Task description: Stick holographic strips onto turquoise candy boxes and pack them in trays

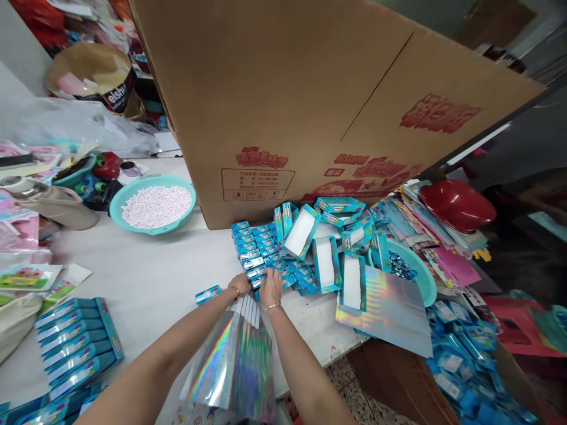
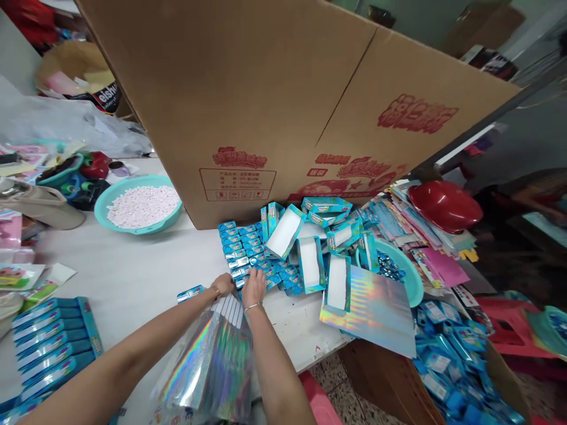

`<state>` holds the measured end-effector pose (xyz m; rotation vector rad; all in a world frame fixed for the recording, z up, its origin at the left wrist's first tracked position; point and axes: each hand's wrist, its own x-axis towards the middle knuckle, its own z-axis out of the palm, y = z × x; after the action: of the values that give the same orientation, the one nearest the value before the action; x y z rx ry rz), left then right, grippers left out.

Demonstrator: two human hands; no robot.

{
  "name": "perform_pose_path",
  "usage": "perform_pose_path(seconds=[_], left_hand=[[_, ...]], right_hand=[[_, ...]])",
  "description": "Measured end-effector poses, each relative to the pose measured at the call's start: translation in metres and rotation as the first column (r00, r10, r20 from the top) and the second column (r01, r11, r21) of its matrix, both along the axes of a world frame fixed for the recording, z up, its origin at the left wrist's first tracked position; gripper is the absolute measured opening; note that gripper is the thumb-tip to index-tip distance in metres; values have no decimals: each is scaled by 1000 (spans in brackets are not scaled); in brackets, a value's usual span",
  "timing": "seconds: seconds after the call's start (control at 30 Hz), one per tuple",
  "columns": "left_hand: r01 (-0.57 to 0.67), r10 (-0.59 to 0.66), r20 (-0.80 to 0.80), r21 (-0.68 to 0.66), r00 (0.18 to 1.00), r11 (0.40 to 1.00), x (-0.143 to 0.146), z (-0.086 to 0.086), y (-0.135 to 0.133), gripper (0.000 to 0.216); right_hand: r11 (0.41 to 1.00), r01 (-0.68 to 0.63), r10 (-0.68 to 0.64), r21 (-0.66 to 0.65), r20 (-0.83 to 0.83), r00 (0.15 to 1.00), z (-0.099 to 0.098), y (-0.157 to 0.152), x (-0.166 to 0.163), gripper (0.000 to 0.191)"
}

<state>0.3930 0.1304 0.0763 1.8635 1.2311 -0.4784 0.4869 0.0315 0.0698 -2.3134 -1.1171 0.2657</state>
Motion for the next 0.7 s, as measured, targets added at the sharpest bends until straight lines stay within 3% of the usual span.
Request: perform_pose_path(seconds=[0.2,0.33,0.43,0.5,0.57,0.7], left_hand=[[2,6,106,-73,994,997,-12,37,-4,33],[70,-9,282,-207,959,976,-45,73,-6,49],[164,57,467,-419,882,893,-73,96,-2,50],[216,86,519,-493,850,843,-85,111,-1,49],[290,-29,531,-416,847,862,-91,124,-2,41],[506,-417,537,-22,733,862,-86,148,-17,17]], right_hand=[[995,10,1,104,-104,995,18,-5,13,25],[967,-144,187,211,-199,962,48,-45,9,22],[901,-325,415,287,-355,838,74,-77,-6,34],[886,-375,463,273,-477,747,91,-91,-16,26],[903,-364,430,229,-521,737,106,-98,-25,19],[907,-344,417,244,-393,819,130,-101,-36,20]])
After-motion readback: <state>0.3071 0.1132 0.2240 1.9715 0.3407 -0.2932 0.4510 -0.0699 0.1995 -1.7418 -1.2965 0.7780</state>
